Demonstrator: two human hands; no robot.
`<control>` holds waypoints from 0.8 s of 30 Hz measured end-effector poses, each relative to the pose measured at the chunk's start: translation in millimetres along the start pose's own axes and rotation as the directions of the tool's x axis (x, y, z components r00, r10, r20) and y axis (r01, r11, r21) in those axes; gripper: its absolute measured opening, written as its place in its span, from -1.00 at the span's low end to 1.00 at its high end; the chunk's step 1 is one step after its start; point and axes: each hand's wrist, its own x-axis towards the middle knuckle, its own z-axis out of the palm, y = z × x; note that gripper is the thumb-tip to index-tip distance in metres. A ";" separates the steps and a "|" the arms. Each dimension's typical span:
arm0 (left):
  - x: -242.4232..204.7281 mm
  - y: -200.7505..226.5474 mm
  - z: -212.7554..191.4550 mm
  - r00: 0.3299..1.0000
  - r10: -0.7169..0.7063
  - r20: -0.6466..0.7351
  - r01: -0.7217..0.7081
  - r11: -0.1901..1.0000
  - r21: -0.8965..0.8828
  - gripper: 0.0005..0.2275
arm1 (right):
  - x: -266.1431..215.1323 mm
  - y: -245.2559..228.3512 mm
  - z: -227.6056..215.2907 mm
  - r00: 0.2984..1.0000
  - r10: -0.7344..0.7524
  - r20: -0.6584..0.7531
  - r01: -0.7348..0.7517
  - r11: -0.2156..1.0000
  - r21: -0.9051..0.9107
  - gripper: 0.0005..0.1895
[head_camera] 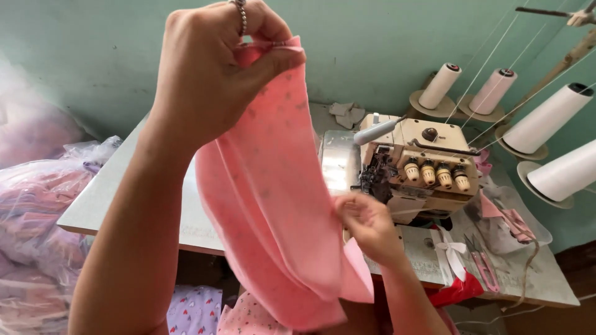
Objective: Inspecting and unfolding small pink fabric pieces at a sewing workstation
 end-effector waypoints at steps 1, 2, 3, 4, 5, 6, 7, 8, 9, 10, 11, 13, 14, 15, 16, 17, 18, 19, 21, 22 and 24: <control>3.8 -1.4 1.1 0.999 0.030 -0.014 -0.030 1.000 -0.009 -0.82 | 6.2 9.4 -7.6 0.941 -0.112 -0.320 -0.125 0.764 -0.633 -0.80; 4.7 -0.6 2.9 0.999 0.040 -0.013 -0.040 0.999 -0.011 -0.82 | 0.4 -1.9 -7.9 0.937 -0.120 -0.327 -0.124 0.763 -0.635 -0.80; 2.3 0.8 3.5 1.000 0.009 -0.019 -0.010 1.000 -0.020 -0.85 | -6.2 -13.8 -8.5 0.996 -0.050 -0.077 0.040 0.993 -0.115 -0.90; -0.6 2.1 4.3 0.999 -0.022 -0.024 0.021 0.999 -0.029 -0.88 | -12.9 -25.2 -8.7 0.977 -0.121 0.178 0.025 0.884 0.466 -0.98; -1.5 -1.2 4.0 1.000 -0.024 -0.017 0.023 0.999 -0.032 -0.88 | -9.9 -16.8 -11.5 0.978 -0.118 0.172 0.024 0.883 0.469 -0.98; -2.2 -4.5 4.1 0.996 -0.071 -0.047 0.068 0.996 -0.061 -0.88 | -6.9 -8.3 -14.7 1.000 0.025 -0.001 -0.024 0.961 0.277 -0.97; -1.5 -8.0 3.9 0.990 -0.114 -0.078 0.106 0.990 -0.091 -0.88 | -2.5 -0.1 -18.7 0.972 0.125 -0.198 -0.110 0.990 0.084 -0.95; -3.9 -12.1 5.7 0.991 -0.110 -0.074 0.103 0.990 -0.093 -0.88 | -10.0 -1.9 -16.1 0.971 0.124 -0.204 -0.109 0.990 0.085 -0.95; -5.3 -16.2 7.0 0.967 -0.250 -0.057 0.241 0.962 -0.131 -0.85 | -14.3 -4.5 -16.2 0.979 0.087 -0.182 -0.068 0.992 0.110 -0.95; -6.9 -20.6 7.9 0.923 -0.383 -0.032 0.373 0.913 -0.166 -0.82 | -18.6 -6.8 -15.9 0.986 0.050 -0.161 -0.028 0.990 0.136 -0.93; -10.8 -26.5 12.1 0.922 -0.387 -0.032 0.377 0.912 -0.162 -0.82 | -25.8 -6.4 -16.9 0.986 0.052 -0.157 -0.030 0.990 0.140 -0.93; -18.3 -38.9 19.7 0.874 -0.484 0.050 0.472 0.819 -0.327 -0.88 | -38.0 -5.1 -19.9 0.960 0.015 -0.278 0.013 0.995 0.097 -0.90; -20.3 -36.5 21.0 0.873 -0.486 0.043 0.473 0.820 -0.322 -0.88 | -43.8 -0.3 -24.4 0.963 0.013 -0.270 0.014 0.995 0.099 -0.90; -22.7 -34.2 22.3 0.845 -0.524 0.105 0.519 0.759 -0.393 -0.88 | -49.3 4.1 -29.4 0.936 0.023 -0.352 -0.006 0.999 0.049 -0.90; -25.2 -32.2 23.4 0.815 -0.554 0.169 0.563 0.689 -0.457 -0.87 | -54.6 8.6 -34.2 0.902 0.027 -0.431 -0.030 1.000 0.001 -0.90; -27.2 -30.2 25.0 0.814 -0.559 0.160 0.563 0.689 -0.457 -0.87 | -57.9 9.9 -37.7 0.906 0.027 -0.422 -0.030 1.000 0.000 -0.90; -29.1 -28.3 26.9 0.805 -0.557 0.205 0.576 0.650 -0.495 -0.86 | -61.0 11.4 -41.4 0.875 0.019 -0.484 -0.042 0.998 -0.036 -0.88; -31.0 -26.3 29.6 0.795 -0.551 0.254 0.590 0.608 -0.531 -0.85 | -65.6 12.8 -44.6 0.837 0.010 -0.547 -0.058 0.996 -0.070 -0.85; -34.3 -25.2 34.3 0.791 -0.550 0.269 0.593 0.577 -0.562 -0.85 | -69.0 15.2 -51.2 0.820 0.005 -0.573 -0.083 0.990 -0.110 -0.86; -35.2 -24.4 37.2 0.787 -0.545 0.289 0.594 0.547 -0.590 -0.85 | -71.1 16.2 -54.6 0.798 -0.001 -0.602 -0.109 0.983 -0.147 -0.86; -36.5 -23.3 41.5 0.786 -0.543 0.296 0.593 0.524 -0.612 -0.87 | -73.8 15.7 -57.5 0.784 0.008 -0.621 -0.125 0.981 -0.145 -0.86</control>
